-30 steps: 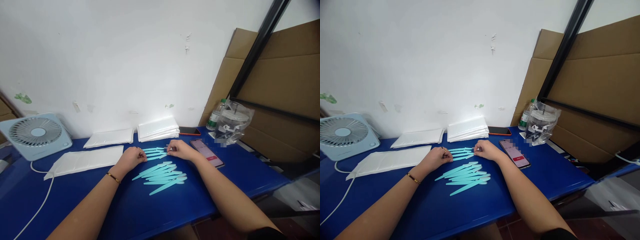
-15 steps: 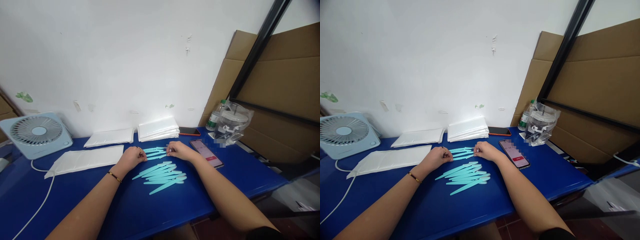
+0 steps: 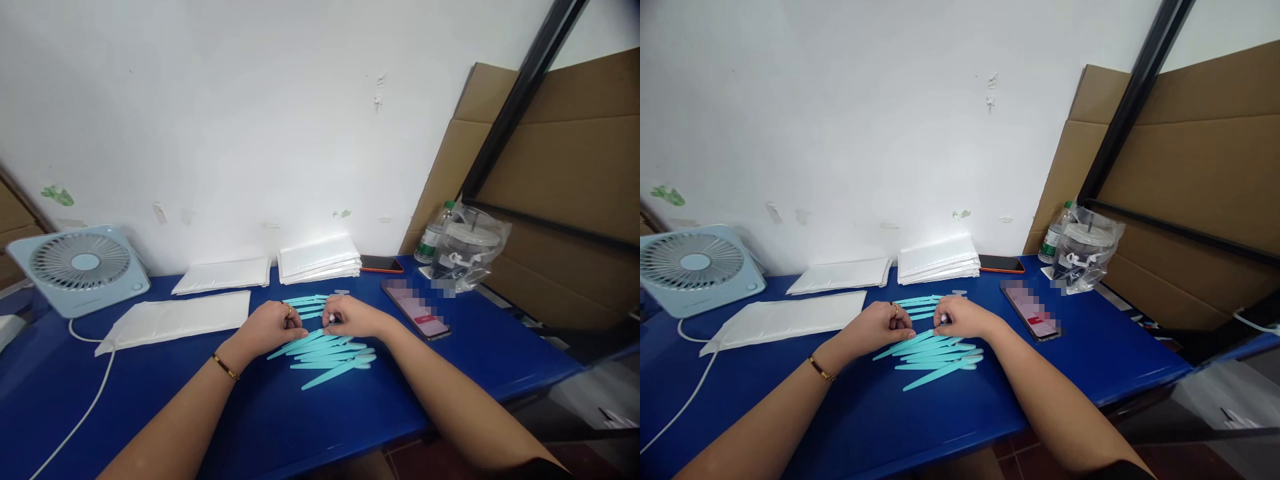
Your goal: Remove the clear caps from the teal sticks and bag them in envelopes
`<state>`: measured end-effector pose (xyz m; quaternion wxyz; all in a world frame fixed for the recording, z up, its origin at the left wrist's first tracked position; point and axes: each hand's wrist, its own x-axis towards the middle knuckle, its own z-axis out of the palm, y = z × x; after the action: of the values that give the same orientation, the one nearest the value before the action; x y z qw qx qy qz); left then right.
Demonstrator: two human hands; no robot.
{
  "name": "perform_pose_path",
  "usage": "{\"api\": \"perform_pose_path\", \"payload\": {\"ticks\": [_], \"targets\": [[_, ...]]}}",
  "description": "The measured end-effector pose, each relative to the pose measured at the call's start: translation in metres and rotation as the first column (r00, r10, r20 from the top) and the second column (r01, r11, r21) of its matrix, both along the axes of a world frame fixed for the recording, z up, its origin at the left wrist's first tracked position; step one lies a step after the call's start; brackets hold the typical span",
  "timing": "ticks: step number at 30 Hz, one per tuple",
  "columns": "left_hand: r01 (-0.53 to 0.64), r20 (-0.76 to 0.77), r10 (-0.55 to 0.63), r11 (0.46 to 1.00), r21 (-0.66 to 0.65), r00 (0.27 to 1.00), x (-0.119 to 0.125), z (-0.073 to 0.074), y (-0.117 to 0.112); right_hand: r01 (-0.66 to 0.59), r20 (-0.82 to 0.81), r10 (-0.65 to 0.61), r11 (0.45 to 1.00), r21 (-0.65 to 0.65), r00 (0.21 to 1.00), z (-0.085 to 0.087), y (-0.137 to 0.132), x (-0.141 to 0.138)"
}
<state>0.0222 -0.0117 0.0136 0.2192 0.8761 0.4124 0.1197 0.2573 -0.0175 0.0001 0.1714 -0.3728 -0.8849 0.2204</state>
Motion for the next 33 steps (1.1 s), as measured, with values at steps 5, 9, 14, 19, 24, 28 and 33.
{"api": "perform_pose_path", "payload": {"ticks": [5,9,14,19,24,28,33], "targets": [[0.071,-0.055,-0.07,0.997,0.031,0.996,0.002,-0.004,-0.003,0.032,-0.017,-0.033,0.998,-0.056,0.999,0.0,-0.001,-0.001],[0.056,-0.06,-0.05,0.992,0.113,0.997,0.002,-0.007,0.004,0.08,-0.057,-0.081,0.996,-0.025,0.995,0.003,0.001,0.004],[-0.052,-0.092,0.083,0.954,0.295,0.992,0.0,-0.012,0.018,0.244,-0.022,-0.243,0.966,0.083,0.97,0.002,0.011,0.027],[-0.087,-0.072,0.113,0.952,0.294,0.991,0.001,-0.013,0.019,0.268,-0.043,-0.266,0.962,0.055,0.963,0.005,0.009,0.039],[-0.001,-0.028,0.005,0.991,0.133,1.0,0.006,-0.012,0.007,0.086,0.025,-0.084,0.993,-0.085,0.996,0.005,0.001,0.028],[0.027,-0.066,-0.022,0.997,0.074,0.998,0.01,-0.013,0.004,0.088,0.053,-0.083,0.992,-0.094,0.995,0.002,0.002,0.023],[-0.038,-0.108,0.058,0.983,0.18,0.992,0.002,-0.013,0.013,0.193,0.05,-0.193,0.981,-0.001,0.98,0.003,0.007,0.033]]}}
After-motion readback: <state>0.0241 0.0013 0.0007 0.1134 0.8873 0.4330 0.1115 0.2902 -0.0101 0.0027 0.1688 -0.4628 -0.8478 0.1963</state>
